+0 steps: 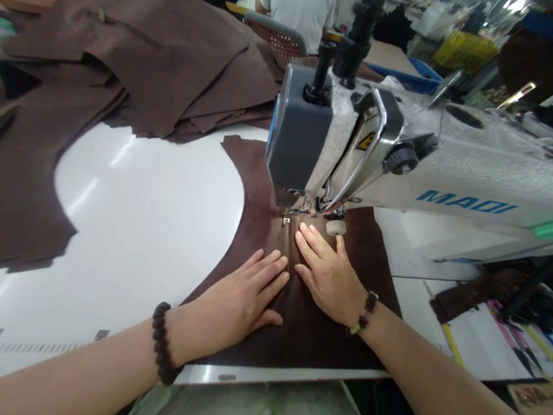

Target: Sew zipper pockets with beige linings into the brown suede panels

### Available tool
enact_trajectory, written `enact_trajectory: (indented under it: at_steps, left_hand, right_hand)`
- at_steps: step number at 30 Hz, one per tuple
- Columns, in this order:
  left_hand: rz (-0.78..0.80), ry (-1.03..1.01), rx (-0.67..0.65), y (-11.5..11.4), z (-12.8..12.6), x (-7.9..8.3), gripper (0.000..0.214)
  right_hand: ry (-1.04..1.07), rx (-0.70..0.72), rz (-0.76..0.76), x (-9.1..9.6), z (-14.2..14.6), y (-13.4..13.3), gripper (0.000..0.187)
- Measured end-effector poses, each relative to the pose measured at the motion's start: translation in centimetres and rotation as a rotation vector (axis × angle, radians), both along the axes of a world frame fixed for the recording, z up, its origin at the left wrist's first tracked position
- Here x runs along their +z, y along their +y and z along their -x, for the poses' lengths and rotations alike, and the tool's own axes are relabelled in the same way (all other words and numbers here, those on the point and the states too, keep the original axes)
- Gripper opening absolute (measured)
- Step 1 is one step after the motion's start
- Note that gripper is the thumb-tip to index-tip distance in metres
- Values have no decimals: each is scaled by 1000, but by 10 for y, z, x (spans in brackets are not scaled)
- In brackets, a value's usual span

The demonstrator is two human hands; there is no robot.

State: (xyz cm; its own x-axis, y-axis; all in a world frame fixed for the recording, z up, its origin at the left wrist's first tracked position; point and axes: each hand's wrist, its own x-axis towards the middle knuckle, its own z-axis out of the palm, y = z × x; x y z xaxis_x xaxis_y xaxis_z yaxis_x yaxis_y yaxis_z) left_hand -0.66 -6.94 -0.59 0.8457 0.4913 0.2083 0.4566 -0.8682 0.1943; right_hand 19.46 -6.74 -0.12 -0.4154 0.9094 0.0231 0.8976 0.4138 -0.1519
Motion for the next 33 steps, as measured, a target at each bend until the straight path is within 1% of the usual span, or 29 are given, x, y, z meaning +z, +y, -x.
enact_trajectory:
  at_steps: [7,11,15,20,26,30,33]
  left_hand:
    - [-9,30,2,8,0,3,51]
    - [-19,22,-15,17,0,3,48]
    - [5,20,-24,27,0,6,45]
    - [17,35,-14,39,-1,7,45]
    - [39,35,-24,52,-1,5,43]
    - [60,21,-22,56,0,5,42]
    - [52,8,-11,57,0,5,43]
  right_hand:
    - [-9,1,-16,-1,0,7,46]
    - [9,7,-12,1,-1,17,46]
    - [43,14,10,2,-2,28,46]
    - [61,6,-6,1,-4,39,42]
    - [96,23,31,2,-5,51,37]
    - [81,22,53,4,-6,55,34]
    - [69,-10,48,4,-5,56,34]
